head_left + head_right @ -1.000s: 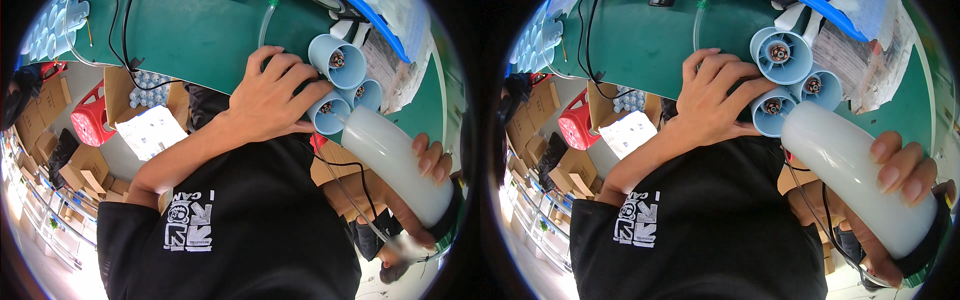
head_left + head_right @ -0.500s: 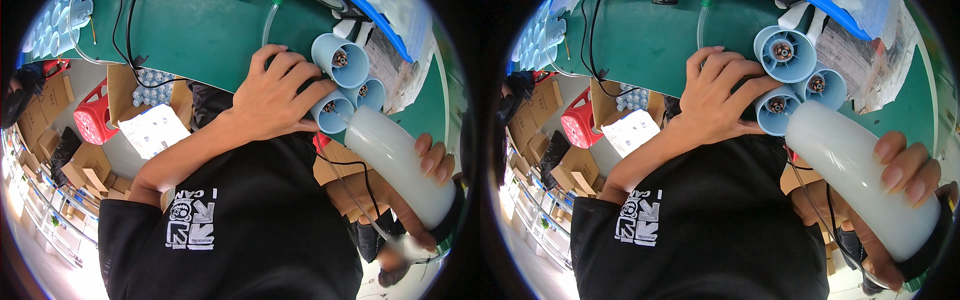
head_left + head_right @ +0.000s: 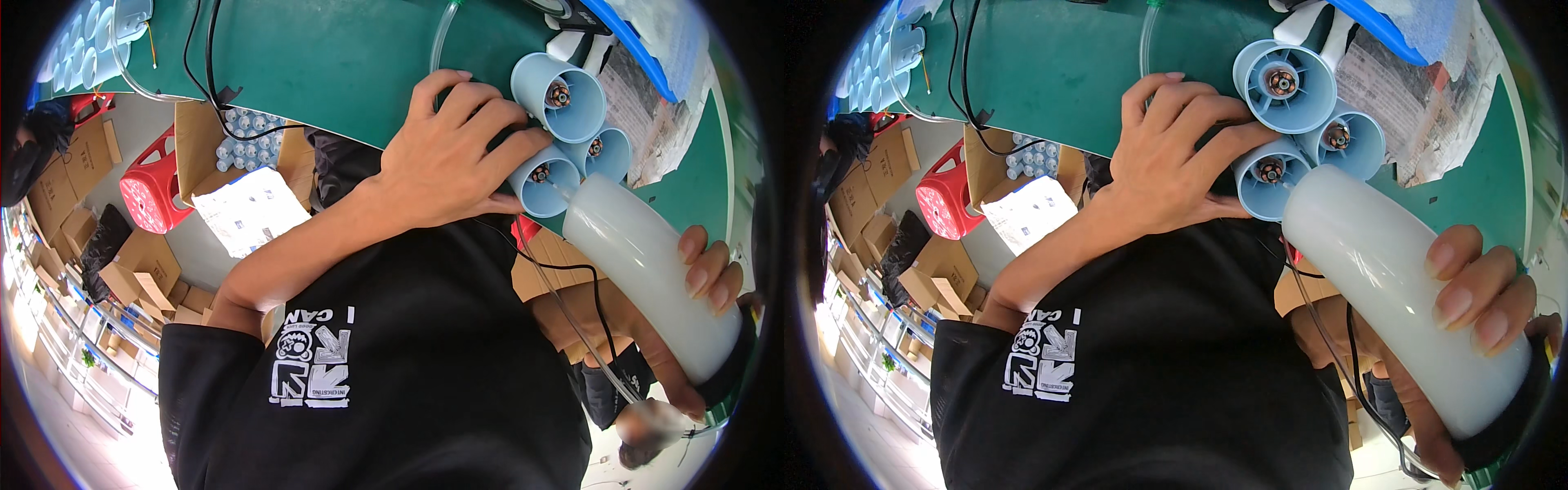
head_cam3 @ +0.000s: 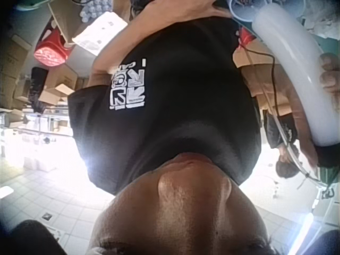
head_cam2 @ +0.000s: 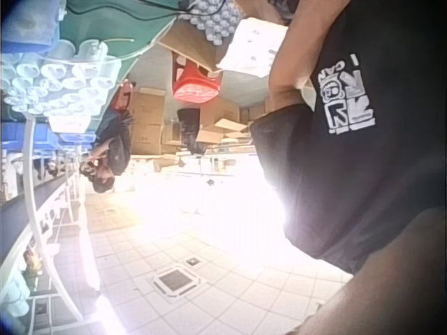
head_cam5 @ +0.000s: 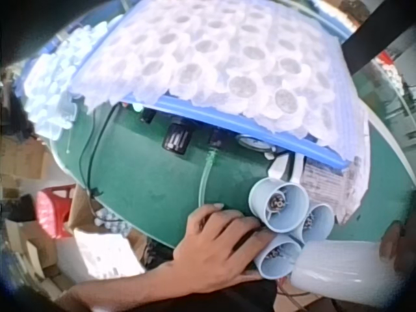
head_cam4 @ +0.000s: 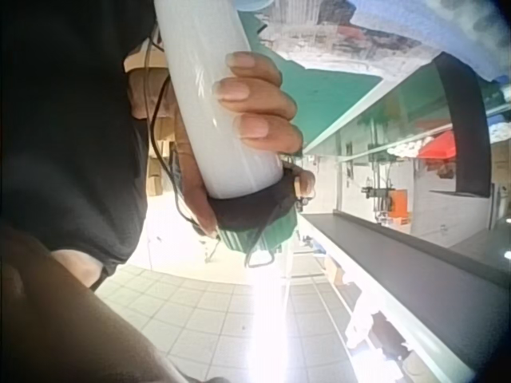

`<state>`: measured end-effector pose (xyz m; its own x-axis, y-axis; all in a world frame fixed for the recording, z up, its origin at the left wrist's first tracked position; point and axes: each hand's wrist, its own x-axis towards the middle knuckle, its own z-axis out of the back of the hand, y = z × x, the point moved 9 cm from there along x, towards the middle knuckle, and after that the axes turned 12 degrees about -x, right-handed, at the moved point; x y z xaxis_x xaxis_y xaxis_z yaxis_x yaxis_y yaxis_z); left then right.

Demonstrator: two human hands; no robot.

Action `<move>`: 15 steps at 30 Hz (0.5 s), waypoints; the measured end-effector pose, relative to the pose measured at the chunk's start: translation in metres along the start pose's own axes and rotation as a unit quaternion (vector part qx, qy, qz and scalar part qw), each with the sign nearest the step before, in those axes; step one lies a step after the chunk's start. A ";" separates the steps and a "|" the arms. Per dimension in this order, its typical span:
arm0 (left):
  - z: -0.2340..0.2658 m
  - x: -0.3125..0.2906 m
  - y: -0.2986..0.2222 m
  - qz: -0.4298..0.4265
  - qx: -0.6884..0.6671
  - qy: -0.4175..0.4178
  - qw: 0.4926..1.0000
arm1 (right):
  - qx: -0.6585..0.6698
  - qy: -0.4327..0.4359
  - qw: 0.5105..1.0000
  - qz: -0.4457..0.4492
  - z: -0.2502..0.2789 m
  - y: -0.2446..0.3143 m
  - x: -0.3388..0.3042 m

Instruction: Apply adhesive paste to fan motor centers and assemble fan blades into housings.

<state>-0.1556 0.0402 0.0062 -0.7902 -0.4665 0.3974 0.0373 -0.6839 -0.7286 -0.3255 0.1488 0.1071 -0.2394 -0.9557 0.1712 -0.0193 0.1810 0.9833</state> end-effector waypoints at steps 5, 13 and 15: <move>0.002 0.000 0.000 0.009 -0.010 -0.003 1.000 | 0.064 -0.076 0.995 0.031 0.000 0.007 -0.003; 0.011 -0.003 -0.004 -0.022 -0.039 -0.028 0.999 | 0.135 -0.208 0.951 0.182 0.053 0.033 -0.029; 0.014 -0.009 -0.013 -0.105 -0.007 -0.087 0.991 | 0.124 -0.233 0.951 0.159 0.069 0.017 -0.039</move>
<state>-0.1401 0.0452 0.0198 -0.6624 -0.4050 0.6303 -0.1259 -0.7692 -0.6265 -0.3835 0.2055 0.1127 -0.6751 -0.6467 0.3549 -0.0876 0.5479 0.8320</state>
